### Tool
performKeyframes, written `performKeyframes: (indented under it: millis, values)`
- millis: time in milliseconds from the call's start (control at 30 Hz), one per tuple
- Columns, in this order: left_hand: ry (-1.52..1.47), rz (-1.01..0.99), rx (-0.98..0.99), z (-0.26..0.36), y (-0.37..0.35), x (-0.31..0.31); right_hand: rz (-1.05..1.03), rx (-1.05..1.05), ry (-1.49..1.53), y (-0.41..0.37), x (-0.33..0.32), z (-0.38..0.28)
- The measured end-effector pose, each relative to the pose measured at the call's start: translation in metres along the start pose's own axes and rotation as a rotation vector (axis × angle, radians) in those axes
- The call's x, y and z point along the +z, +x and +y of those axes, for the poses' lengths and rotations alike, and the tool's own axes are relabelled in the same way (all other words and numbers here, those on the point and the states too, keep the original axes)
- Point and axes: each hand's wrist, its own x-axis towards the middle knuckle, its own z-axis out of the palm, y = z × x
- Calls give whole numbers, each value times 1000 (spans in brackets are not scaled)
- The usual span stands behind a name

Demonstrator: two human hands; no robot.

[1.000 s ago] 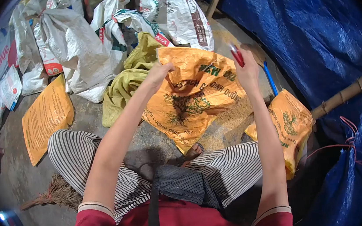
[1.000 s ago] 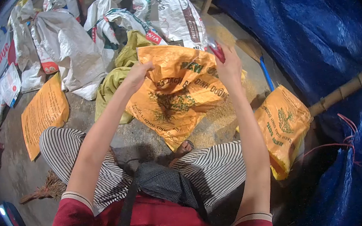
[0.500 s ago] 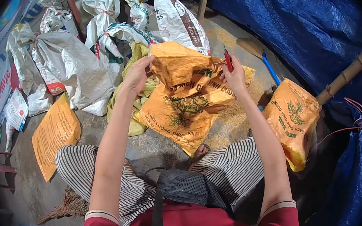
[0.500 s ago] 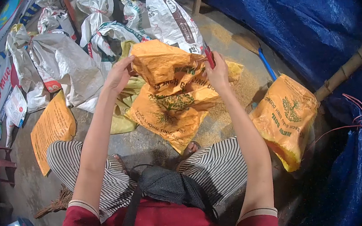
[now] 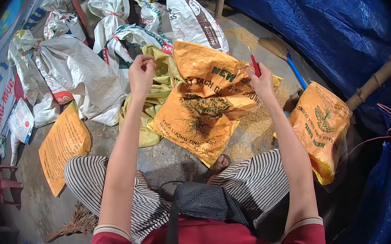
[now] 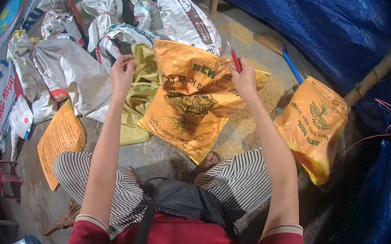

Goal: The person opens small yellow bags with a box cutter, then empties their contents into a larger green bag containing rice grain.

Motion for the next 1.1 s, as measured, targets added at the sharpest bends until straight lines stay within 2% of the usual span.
performKeyframes:
  millis: [33, 100, 133, 167, 233, 267, 333, 433, 567, 633, 733, 767, 867, 900, 967, 1000, 1067, 1100]
  values:
    - [0, -7, 2, 11, -4, 7, -17, 19, 25, 2, 0, 1]
    - [153, -5, 350, 34, -15, 27, -28, 37, 24, 2, 2, -3]
    - [287, -40, 382, 44, -23, 35, -39, 53, 23, 3, 2, -5]
    - [278, -53, 388, 47, -27, 46, -24, 60, 21, 6, 2, -3]
    - [348, -213, 646, 54, -36, 71, -75, 89, 20, 10, 3, 2]
    - [338, -225, 653, 62, -42, 85, -78, 159, 65, 2, 1, -14]
    - [321, -305, 714, 77, -51, 110, -114, 155, 156, 1, 0, -14]
    - [363, -260, 682, 79, -52, 138, -161, 138, 297, -4, -2, -15]
    - [291, -378, 731, 67, -36, 138, -169, 150, 328, -9, -12, -10]
    - [271, -206, 740, 67, -23, 126, -161, 148, 205, -10, -15, -6]
    - [362, 81, 636, 54, 20, 83, -166, 136, 233, -17, -16, -12]
    - [370, 163, 441, 67, 27, 63, -160, 141, 239, -18, -17, -11]
    - [364, 259, 365, 23, 75, -2, -199, 128, 225, -21, -19, -13]
    - [367, 257, 367, 4, 86, -23, -199, 129, 230, -19, -18, -12]
    - [788, 72, 91, -23, 96, -47, -201, 105, 249, -16, -15, -9]
    - [793, 75, 91, -34, 93, -48, -205, 103, 253, -17, -14, -10]
    - [970, -40, 273, -33, 70, -37, -216, 58, 245, -19, -12, -16]
    - [927, -155, 224, -10, 58, -25, -227, 52, 245, -20, -10, -18]
